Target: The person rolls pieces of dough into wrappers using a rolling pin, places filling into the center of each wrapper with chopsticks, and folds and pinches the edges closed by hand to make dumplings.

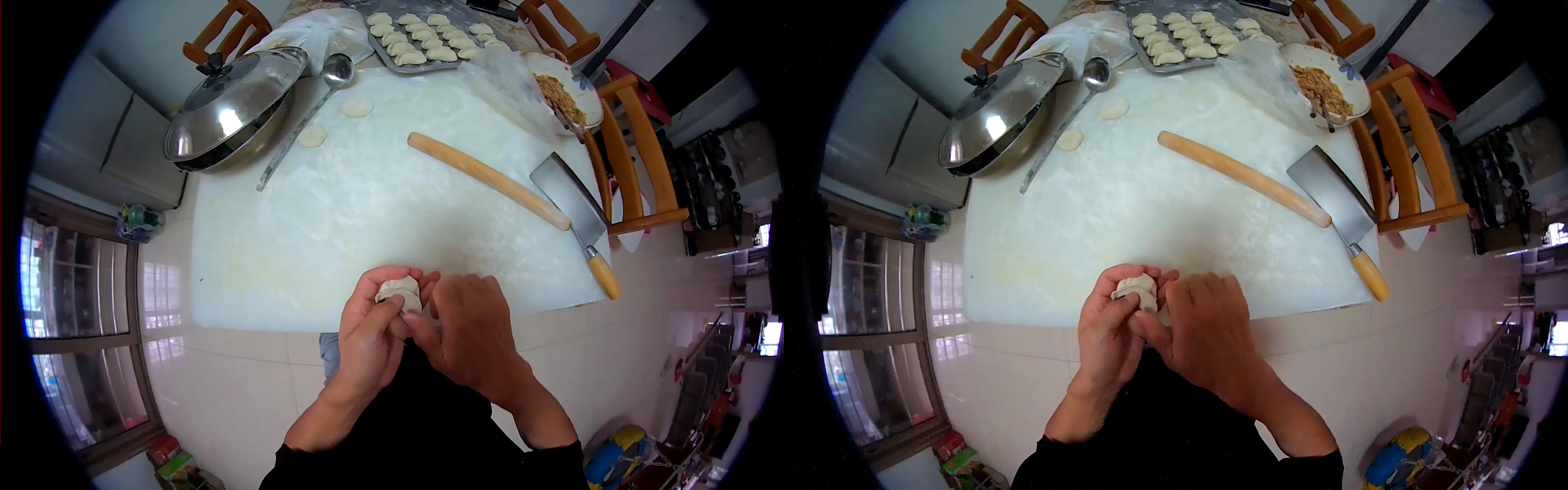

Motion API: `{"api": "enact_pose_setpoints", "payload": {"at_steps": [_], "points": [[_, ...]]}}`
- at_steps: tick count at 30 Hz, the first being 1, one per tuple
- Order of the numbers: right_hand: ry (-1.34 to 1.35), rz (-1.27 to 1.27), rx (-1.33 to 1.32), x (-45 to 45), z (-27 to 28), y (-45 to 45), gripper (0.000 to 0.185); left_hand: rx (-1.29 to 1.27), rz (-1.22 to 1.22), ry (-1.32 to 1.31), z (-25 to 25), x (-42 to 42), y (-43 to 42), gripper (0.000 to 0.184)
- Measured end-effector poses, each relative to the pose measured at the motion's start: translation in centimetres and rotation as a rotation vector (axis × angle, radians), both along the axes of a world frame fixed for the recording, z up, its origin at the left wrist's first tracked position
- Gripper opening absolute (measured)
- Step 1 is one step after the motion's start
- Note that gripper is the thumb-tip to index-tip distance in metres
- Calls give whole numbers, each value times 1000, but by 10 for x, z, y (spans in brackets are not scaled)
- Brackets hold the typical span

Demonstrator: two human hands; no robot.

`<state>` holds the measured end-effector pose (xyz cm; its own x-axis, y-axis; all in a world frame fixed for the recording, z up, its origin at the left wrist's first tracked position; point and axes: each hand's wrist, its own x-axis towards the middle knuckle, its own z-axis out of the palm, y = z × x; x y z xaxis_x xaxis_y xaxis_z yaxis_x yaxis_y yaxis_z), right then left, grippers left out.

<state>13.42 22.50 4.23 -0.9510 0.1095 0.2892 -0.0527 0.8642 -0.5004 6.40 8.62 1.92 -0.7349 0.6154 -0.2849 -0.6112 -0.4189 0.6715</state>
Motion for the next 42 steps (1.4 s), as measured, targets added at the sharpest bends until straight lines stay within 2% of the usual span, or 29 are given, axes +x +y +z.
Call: {"api": "enact_pose_setpoints", "payload": {"at_steps": [12, 14, 18, 20, 27, 29, 33, 35, 36, 38, 42], "points": [[123, -58, 53, -12, -19, -15, 25, 202, 80, 18, -10, 1, 6, 30], [18, -147, -36, -4, -2, -21, 24, 212, 117, -46, -5, 4, 6, 29], [14, -151, -31, 1, -13, -27, 22, 237, 137, -33, -7, 4, 9, 30], [108, -150, 5, -1, -22, -29, 22, 244, 162, -21, -6, 4, 9, 25], [180, -99, 58, -6, -28, -34, 22, 254, 161, 78, -13, 8, 3, 26], [52, -78, -26, 4, -23, -35, 28, 309, 165, 110, -13, 11, 0, 32], [200, -257, -110, 14, -9, -36, 35, 326, 139, 224, -7, 13, -7, 46], [366, -186, -210, 14, -12, -35, 58, 274, 117, 234, -2, 17, -8, 65], [369, -187, -209, 14, -10, -35, 58, 274, 114, 237, -2, 17, -7, 65], [295, -110, -222, 14, -4, -35, 67, 258, 98, 274, -1, 18, -7, 76], [357, -60, -276, 12, -11, -34, 64, 226, 111, 281, 2, 20, -6, 83]]}}
